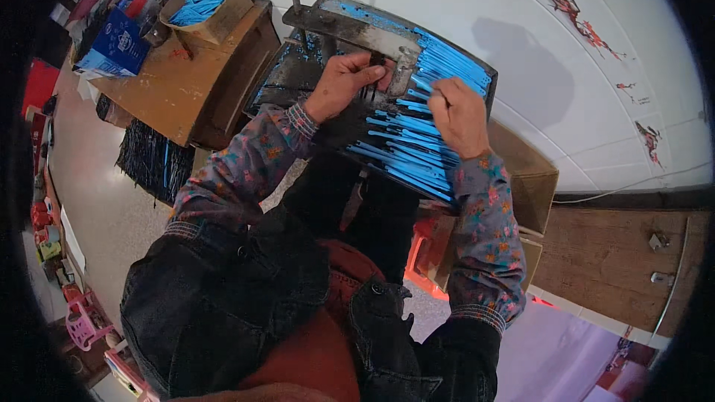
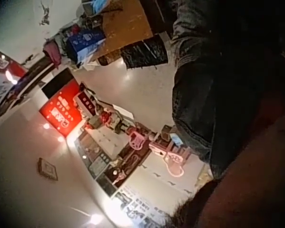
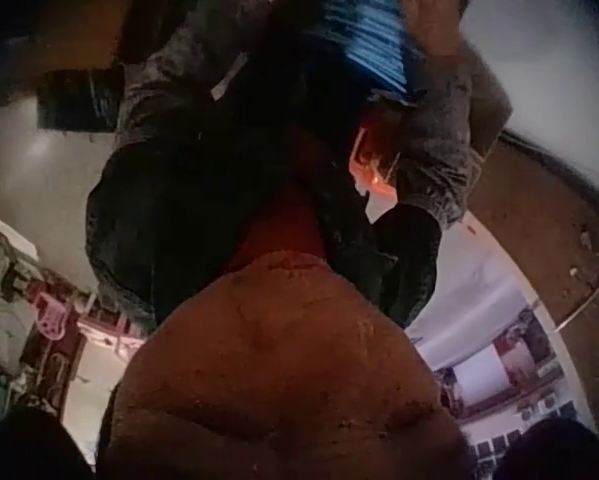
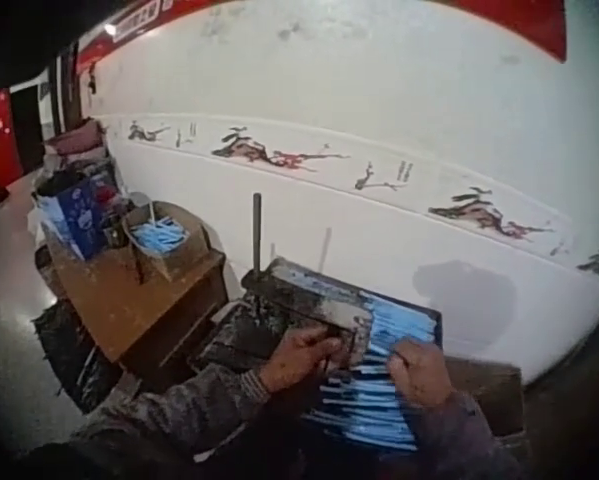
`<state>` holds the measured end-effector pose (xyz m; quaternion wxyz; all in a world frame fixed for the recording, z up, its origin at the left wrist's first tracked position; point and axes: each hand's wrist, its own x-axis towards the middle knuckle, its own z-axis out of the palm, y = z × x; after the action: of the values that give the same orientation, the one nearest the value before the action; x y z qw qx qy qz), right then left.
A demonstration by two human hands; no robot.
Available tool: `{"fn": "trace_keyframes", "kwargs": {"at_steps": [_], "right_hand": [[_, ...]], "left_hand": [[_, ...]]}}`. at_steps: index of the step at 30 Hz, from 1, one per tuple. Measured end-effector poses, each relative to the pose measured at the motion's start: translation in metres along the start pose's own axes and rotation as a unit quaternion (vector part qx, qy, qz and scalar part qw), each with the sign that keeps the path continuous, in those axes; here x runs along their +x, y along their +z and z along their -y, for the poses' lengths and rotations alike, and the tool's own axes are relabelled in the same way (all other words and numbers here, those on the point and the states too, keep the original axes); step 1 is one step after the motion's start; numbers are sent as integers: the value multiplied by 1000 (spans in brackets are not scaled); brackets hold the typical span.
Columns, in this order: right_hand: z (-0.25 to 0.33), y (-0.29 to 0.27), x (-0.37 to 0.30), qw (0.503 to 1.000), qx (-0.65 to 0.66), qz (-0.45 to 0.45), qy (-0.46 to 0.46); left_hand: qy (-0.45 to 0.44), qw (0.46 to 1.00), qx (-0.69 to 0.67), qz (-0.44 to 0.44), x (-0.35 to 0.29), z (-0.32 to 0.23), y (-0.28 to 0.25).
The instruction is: Assembling blue plastic components onto a metal jig at a workstation.
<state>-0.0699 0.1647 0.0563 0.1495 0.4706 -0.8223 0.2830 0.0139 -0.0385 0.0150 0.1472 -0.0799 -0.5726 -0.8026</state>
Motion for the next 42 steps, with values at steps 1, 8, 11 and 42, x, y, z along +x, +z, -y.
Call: {"fn": "trace_keyframes", "kwargs": {"at_steps": [1,8,11,42], "right_hand": [[10,2,3,997,76,-3,29],[18,17,3,886,384,15,261],[12,9,19,945,293,51,134],[-29,4,0,996,-18,59,-70]], "left_hand": [[5,1000,25,1,1,0,0],[9,996,85,2,7,3,-2],[0,997,71,2,6,-1,-3],[10,1000,13,-16,3,5,-1]]}}
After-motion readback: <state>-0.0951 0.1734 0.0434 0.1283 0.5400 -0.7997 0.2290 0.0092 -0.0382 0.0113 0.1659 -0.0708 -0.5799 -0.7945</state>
